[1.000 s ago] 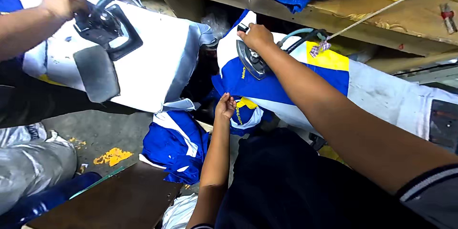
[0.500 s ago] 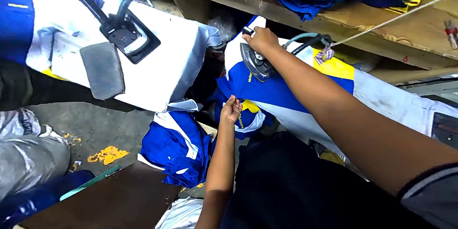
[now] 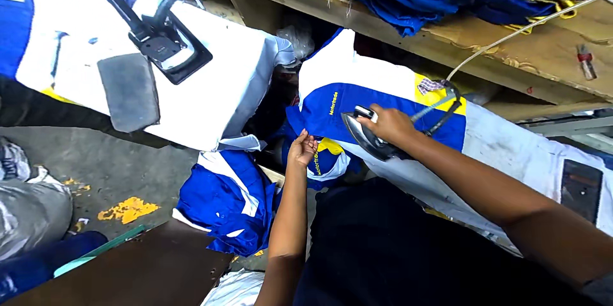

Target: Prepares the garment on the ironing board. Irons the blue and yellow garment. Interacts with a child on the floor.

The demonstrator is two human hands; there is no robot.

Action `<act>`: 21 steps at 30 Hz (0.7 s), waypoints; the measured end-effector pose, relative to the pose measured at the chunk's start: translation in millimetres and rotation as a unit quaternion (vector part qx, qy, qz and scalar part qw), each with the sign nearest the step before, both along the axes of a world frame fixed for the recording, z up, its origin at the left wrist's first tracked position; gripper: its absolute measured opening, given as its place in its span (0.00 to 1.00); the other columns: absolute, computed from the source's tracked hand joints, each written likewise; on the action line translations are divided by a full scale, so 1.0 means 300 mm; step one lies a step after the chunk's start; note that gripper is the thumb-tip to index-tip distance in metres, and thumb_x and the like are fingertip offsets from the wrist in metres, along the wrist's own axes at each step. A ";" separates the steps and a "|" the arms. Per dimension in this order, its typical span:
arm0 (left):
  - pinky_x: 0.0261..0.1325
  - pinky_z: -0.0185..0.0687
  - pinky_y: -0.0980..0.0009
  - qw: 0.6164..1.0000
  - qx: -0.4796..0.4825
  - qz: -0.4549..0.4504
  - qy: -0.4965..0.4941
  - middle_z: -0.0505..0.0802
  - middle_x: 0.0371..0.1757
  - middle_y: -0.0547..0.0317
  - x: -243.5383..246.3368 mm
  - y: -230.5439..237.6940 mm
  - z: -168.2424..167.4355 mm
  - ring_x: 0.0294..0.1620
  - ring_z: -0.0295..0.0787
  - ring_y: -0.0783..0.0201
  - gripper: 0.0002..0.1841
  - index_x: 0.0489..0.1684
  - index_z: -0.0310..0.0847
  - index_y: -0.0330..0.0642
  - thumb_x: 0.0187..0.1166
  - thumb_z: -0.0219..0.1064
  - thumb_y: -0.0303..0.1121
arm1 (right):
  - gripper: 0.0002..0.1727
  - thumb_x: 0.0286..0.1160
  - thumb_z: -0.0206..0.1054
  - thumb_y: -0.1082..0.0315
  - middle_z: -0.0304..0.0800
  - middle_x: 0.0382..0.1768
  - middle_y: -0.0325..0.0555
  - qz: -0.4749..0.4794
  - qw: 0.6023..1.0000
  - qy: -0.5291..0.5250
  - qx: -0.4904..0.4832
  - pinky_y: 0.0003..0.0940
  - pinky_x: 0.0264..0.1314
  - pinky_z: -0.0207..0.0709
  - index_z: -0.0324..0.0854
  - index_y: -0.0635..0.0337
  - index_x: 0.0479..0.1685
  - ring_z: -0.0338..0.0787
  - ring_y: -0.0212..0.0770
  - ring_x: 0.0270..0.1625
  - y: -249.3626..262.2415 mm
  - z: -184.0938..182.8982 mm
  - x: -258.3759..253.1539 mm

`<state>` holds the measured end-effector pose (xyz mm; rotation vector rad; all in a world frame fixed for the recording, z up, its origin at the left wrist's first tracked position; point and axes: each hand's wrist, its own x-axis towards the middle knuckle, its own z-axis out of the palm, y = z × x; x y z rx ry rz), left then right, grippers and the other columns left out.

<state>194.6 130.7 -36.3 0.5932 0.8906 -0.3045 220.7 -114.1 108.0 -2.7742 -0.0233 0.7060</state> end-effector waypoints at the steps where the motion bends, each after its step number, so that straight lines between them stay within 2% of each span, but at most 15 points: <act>1: 0.35 0.84 0.72 1.000 0.000 -0.001 0.002 0.82 0.28 0.63 -0.002 0.000 0.000 0.25 0.81 0.68 0.06 0.54 0.75 0.48 0.90 0.54 0.32 | 0.35 0.87 0.58 0.37 0.92 0.46 0.69 -0.033 0.999 0.000 -0.004 0.72 0.54 0.80 0.79 0.62 0.71 0.92 0.72 0.54 -0.036 -0.004 -0.020; 4: 0.35 0.85 0.72 1.000 -0.006 0.007 0.013 0.82 0.26 0.63 -0.004 -0.007 -0.002 0.24 0.81 0.68 0.05 0.49 0.75 0.47 0.90 0.53 0.32 | 0.37 0.87 0.56 0.36 0.91 0.50 0.73 -0.139 0.990 -0.011 -0.012 0.75 0.56 0.78 0.77 0.61 0.76 0.90 0.75 0.57 -0.114 -0.006 -0.028; 7: 0.35 0.85 0.73 1.000 -0.008 0.013 0.017 0.82 0.25 0.63 -0.003 -0.013 0.002 0.23 0.81 0.69 0.06 0.45 0.75 0.47 0.91 0.53 0.32 | 0.39 0.87 0.54 0.35 0.90 0.54 0.73 -0.186 0.983 -0.014 -0.007 0.75 0.59 0.77 0.76 0.60 0.78 0.89 0.75 0.60 -0.114 0.002 0.042; 9: 0.35 0.85 0.73 1.000 -0.002 0.012 0.015 0.82 0.25 0.64 -0.001 -0.013 0.000 0.23 0.81 0.69 0.06 0.46 0.75 0.46 0.91 0.52 0.32 | 0.39 0.87 0.53 0.34 0.90 0.56 0.72 -0.185 0.982 -0.025 0.006 0.74 0.61 0.77 0.76 0.61 0.78 0.89 0.74 0.62 -0.083 0.006 0.125; 12: 0.35 0.85 0.73 1.000 0.011 0.015 0.010 0.82 0.24 0.64 -0.006 -0.015 0.006 0.23 0.81 0.69 0.06 0.46 0.74 0.47 0.91 0.52 0.31 | 0.40 0.88 0.53 0.36 0.86 0.64 0.72 -0.195 0.979 -0.050 0.040 0.73 0.68 0.74 0.74 0.63 0.80 0.85 0.72 0.69 -0.018 0.014 0.288; 16: 0.35 0.85 0.73 1.000 0.020 0.021 0.002 0.82 0.24 0.64 -0.010 -0.014 0.015 0.23 0.81 0.69 0.06 0.48 0.74 0.47 0.91 0.52 0.30 | 0.38 0.88 0.54 0.38 0.84 0.71 0.66 -0.252 0.961 -0.081 0.078 0.69 0.74 0.72 0.75 0.63 0.80 0.82 0.66 0.76 0.031 0.018 0.480; 19: 0.35 0.84 0.74 1.000 0.018 0.026 0.003 0.82 0.25 0.64 -0.015 -0.014 0.010 0.23 0.81 0.70 0.05 0.49 0.74 0.47 0.91 0.52 0.30 | 0.39 0.89 0.51 0.38 0.83 0.73 0.65 -0.261 0.960 -0.067 0.069 0.66 0.76 0.72 0.71 0.64 0.82 0.82 0.63 0.77 0.036 0.023 0.474; 21: 0.35 0.84 0.74 0.999 0.010 0.031 0.005 0.82 0.25 0.64 -0.016 -0.015 0.005 0.23 0.81 0.69 0.05 0.49 0.74 0.47 0.91 0.53 0.30 | 0.40 0.90 0.51 0.37 0.83 0.72 0.68 -0.257 0.963 -0.060 0.061 0.69 0.74 0.72 0.69 0.64 0.84 0.82 0.66 0.76 0.026 0.027 0.402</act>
